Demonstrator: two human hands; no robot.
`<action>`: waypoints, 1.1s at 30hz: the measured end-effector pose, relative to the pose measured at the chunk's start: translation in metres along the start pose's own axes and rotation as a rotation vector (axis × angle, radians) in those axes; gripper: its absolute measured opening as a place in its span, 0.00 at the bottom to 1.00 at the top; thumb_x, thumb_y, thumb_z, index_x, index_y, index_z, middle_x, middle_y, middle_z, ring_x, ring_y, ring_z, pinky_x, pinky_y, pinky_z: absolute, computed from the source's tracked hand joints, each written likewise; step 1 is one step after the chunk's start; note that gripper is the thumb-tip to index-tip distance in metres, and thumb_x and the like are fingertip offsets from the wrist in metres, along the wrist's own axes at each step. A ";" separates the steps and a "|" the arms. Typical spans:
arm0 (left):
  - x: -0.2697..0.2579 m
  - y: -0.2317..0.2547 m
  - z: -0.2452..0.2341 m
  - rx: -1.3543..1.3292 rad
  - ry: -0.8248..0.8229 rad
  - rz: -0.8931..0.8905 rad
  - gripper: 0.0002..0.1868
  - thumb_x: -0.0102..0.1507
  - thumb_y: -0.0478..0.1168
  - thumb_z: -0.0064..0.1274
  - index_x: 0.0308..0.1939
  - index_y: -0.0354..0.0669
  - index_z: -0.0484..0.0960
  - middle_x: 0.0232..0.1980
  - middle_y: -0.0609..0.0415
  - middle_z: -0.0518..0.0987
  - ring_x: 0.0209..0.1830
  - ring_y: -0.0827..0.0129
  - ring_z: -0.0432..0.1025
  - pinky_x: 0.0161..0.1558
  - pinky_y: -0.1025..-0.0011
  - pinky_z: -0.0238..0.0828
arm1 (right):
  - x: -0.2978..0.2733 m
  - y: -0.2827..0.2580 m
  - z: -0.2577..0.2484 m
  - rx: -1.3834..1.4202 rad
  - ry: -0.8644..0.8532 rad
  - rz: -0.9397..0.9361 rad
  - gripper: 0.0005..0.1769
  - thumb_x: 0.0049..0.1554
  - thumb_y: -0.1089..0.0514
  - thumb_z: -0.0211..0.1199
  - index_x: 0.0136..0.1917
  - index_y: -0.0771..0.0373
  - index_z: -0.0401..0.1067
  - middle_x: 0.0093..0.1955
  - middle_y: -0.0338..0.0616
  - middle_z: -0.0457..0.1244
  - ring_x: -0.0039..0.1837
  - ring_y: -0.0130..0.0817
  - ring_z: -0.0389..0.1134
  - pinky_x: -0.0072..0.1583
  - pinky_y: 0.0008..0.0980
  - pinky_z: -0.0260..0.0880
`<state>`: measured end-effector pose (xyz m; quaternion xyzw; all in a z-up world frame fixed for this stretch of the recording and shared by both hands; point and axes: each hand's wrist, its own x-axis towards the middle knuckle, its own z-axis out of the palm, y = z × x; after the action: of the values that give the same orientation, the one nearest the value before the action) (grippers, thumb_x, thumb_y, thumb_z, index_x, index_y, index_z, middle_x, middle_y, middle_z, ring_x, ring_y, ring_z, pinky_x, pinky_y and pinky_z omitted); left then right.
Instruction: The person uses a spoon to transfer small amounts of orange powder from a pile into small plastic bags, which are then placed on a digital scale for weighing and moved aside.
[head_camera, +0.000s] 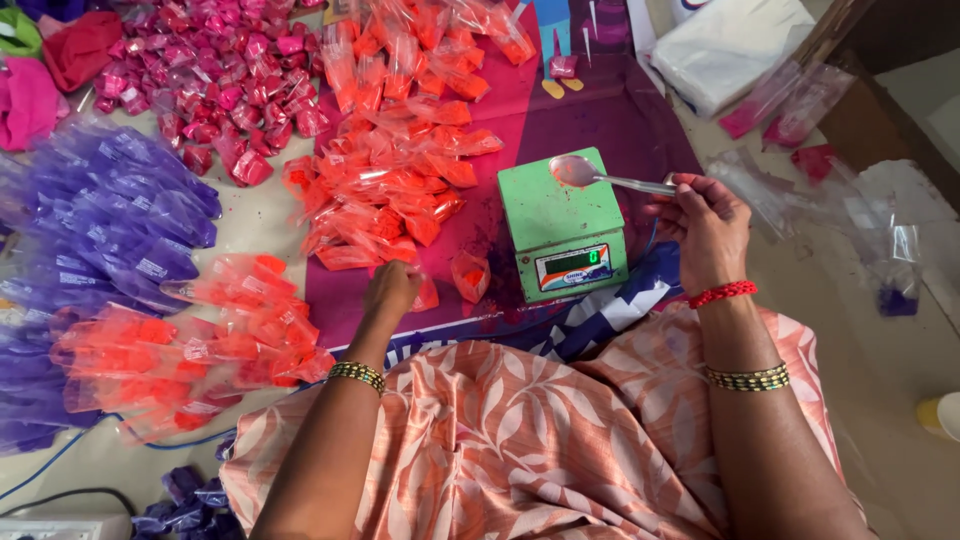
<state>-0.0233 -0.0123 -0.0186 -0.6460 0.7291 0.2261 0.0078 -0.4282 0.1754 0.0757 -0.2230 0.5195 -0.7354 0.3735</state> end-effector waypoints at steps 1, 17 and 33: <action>0.008 -0.006 -0.003 0.001 0.004 0.005 0.18 0.60 0.56 0.61 0.45 0.50 0.86 0.51 0.46 0.84 0.49 0.54 0.79 0.50 0.56 0.76 | 0.001 0.000 -0.001 0.003 0.002 -0.006 0.08 0.68 0.62 0.54 0.58 0.67 0.71 0.47 0.46 0.70 0.46 0.33 0.75 0.43 0.27 0.73; 0.040 0.187 -0.064 -0.178 0.448 0.735 0.06 0.62 0.34 0.55 0.37 0.35 0.85 0.36 0.34 0.81 0.40 0.40 0.77 0.43 0.49 0.74 | 0.007 0.000 -0.017 0.082 0.078 -0.037 0.09 0.67 0.61 0.55 0.58 0.66 0.71 0.47 0.47 0.71 0.45 0.34 0.75 0.44 0.27 0.74; -0.031 0.231 -0.076 -0.245 0.308 0.781 0.11 0.68 0.42 0.54 0.44 0.37 0.82 0.40 0.38 0.83 0.41 0.42 0.78 0.44 0.52 0.73 | 0.012 -0.002 -0.020 0.200 0.120 -0.004 0.09 0.67 0.61 0.55 0.58 0.66 0.69 0.48 0.50 0.72 0.44 0.35 0.75 0.45 0.29 0.74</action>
<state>-0.2153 0.0058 0.1329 -0.3442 0.8791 0.1980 -0.2638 -0.4507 0.1788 0.0691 -0.1414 0.4645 -0.7964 0.3604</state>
